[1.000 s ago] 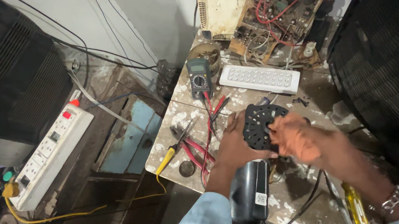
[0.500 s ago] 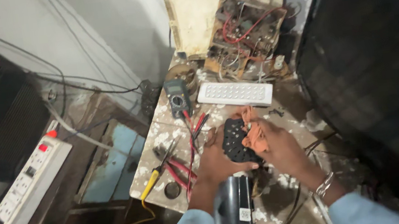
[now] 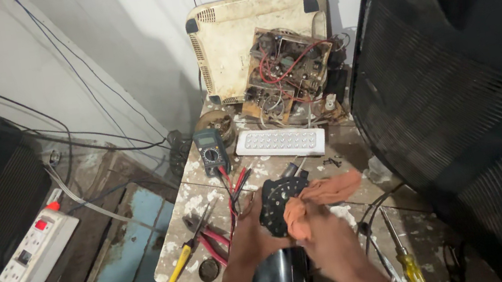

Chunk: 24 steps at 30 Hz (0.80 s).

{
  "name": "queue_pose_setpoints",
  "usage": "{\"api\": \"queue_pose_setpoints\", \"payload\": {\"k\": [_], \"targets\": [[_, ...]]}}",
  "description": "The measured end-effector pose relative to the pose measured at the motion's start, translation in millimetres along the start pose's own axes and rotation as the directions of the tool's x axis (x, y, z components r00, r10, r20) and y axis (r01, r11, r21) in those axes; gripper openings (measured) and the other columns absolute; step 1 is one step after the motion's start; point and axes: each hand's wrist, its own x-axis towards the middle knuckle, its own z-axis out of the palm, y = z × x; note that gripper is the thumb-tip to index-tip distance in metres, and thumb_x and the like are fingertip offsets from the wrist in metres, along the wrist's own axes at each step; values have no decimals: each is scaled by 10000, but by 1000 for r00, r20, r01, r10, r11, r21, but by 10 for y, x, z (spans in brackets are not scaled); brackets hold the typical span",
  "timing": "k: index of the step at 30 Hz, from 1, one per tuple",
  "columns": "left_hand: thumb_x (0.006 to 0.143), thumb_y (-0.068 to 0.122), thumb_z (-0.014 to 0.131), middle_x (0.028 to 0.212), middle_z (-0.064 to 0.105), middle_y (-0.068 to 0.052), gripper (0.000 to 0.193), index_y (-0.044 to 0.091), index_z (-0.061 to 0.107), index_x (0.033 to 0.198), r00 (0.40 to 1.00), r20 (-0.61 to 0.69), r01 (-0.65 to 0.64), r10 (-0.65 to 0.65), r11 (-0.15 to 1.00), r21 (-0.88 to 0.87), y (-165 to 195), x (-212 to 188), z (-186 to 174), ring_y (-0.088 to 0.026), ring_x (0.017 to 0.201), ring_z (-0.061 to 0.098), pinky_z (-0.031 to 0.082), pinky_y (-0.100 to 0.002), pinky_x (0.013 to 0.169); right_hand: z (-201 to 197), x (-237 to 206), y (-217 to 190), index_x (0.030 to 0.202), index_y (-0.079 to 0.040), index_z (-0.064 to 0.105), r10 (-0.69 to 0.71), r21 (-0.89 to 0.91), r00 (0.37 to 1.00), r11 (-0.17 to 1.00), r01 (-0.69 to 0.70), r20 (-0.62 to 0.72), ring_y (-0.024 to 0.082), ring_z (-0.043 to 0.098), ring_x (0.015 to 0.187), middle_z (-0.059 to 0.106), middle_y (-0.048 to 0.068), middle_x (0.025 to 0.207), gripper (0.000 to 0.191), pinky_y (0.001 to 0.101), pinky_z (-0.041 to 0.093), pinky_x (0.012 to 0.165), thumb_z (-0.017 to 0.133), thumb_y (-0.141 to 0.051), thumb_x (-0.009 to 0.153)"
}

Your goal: The person unscrews the base of a blender motor housing with a screwdriver, separates the motor parts and removes internal components, then wipes the housing and parts with an orange cloth while handling the disassembled pieces on the workbench.

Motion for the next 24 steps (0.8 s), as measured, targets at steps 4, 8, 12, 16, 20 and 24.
{"api": "queue_pose_setpoints", "payload": {"k": [4,8,12,16,20,24], "targets": [[404,471,1027,1473,498,-293,1424,-57,313,1518,997,-9,-80,80,997,22,-40,-29,-5,-424,1440,407,366,-419,1174,-254,447,173,1276,-108,613,254,287,967,928,-237,-21,233,789,822,791,161,984,443,356,649,719,729,-350,924],[417,485,1018,1499,475,-303,1424,-65,318,1529,993,-37,-115,114,993,-7,-81,-77,31,-453,1474,351,332,-427,1186,-131,714,440,1384,-75,546,-239,331,948,895,299,-210,267,720,1036,729,170,1146,694,381,569,866,796,-210,751],[423,496,1011,1512,465,-301,1416,-65,325,1527,996,-26,-83,83,997,2,-110,-63,43,-427,1480,366,331,-418,1195,205,699,669,1374,-94,591,-23,444,978,889,115,-207,239,742,1062,748,139,1170,621,356,578,917,761,-229,792],[404,491,1024,1515,442,-321,1435,-92,312,1506,995,-33,-93,94,995,37,-130,-53,23,-427,1471,372,325,-421,1194,352,315,814,1333,-84,646,277,777,960,614,-142,-43,191,729,1077,758,96,1209,480,346,544,942,716,-277,898],[403,489,1022,1500,490,-309,1420,-77,348,1517,992,-48,-115,113,993,-21,-130,-70,31,-423,1478,392,330,-417,1204,119,103,770,1319,-86,659,292,610,954,744,-271,67,226,759,1005,784,163,1141,471,381,590,892,742,-180,865],[429,482,1010,1493,498,-321,1406,-78,346,1536,992,-50,-116,114,992,-40,-94,-31,75,-431,1459,419,362,-413,1194,-178,451,573,1332,-97,643,-264,277,927,900,336,-268,294,637,1243,703,165,1278,578,374,498,1004,718,-8,766]]}}
